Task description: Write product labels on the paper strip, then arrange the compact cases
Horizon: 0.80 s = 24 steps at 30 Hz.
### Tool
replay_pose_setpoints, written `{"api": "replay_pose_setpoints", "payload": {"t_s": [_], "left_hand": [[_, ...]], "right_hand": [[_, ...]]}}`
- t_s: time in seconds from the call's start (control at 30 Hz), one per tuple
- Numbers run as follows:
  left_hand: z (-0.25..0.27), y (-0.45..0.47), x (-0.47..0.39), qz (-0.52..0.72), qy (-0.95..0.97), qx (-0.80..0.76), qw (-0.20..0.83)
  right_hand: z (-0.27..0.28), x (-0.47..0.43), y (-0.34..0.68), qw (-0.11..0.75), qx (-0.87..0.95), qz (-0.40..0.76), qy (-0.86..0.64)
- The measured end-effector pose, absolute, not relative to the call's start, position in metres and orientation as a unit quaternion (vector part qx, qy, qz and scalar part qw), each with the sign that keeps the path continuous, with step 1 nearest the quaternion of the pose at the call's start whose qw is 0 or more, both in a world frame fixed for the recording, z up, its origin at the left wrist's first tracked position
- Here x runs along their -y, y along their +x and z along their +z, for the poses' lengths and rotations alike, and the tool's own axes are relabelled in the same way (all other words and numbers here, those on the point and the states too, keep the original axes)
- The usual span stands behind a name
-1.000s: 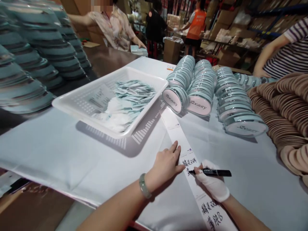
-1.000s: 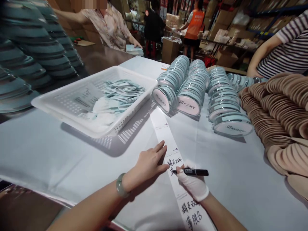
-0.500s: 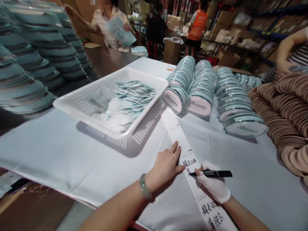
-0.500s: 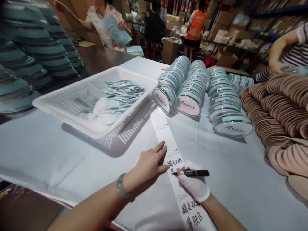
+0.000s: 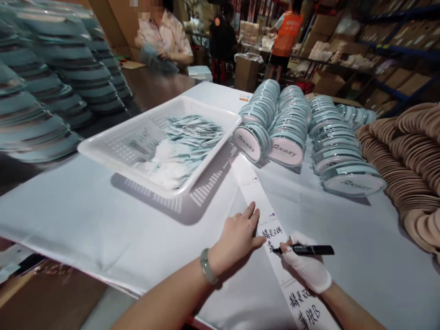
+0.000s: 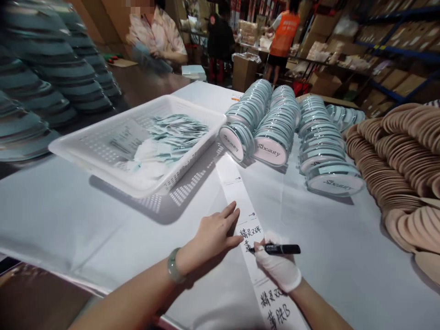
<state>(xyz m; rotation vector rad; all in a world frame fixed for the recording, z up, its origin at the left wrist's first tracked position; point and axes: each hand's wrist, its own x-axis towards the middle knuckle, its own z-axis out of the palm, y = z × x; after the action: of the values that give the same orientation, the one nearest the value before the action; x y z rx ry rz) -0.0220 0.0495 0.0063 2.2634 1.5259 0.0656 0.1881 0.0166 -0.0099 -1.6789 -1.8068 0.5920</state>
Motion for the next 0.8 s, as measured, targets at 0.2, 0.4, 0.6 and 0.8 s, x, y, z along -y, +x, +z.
{"api": "replay_pose_setpoints", "payload": {"t_s": [0.2,0.4,0.6,0.8], "left_hand": [[0.006,-0.022,-0.049,0.025,0.81,-0.547,0.209],[0.005,-0.022,-0.049,0.024,0.809,-0.548,0.21],[0.004,-0.022,-0.05,0.034,0.811,-0.546,0.208],[0.003,-0.022,-0.05,0.031,0.812,-0.545,0.206]], "right_hand": [[-0.003,-0.017,0.183,0.296,0.668,0.235,-0.64],[-0.01,-0.015,0.189,0.303,0.679,0.238,-0.624],[-0.013,-0.017,0.19,0.399,0.566,0.336,-0.639],[-0.005,-0.019,0.185,0.398,0.532,0.367,-0.651]]}}
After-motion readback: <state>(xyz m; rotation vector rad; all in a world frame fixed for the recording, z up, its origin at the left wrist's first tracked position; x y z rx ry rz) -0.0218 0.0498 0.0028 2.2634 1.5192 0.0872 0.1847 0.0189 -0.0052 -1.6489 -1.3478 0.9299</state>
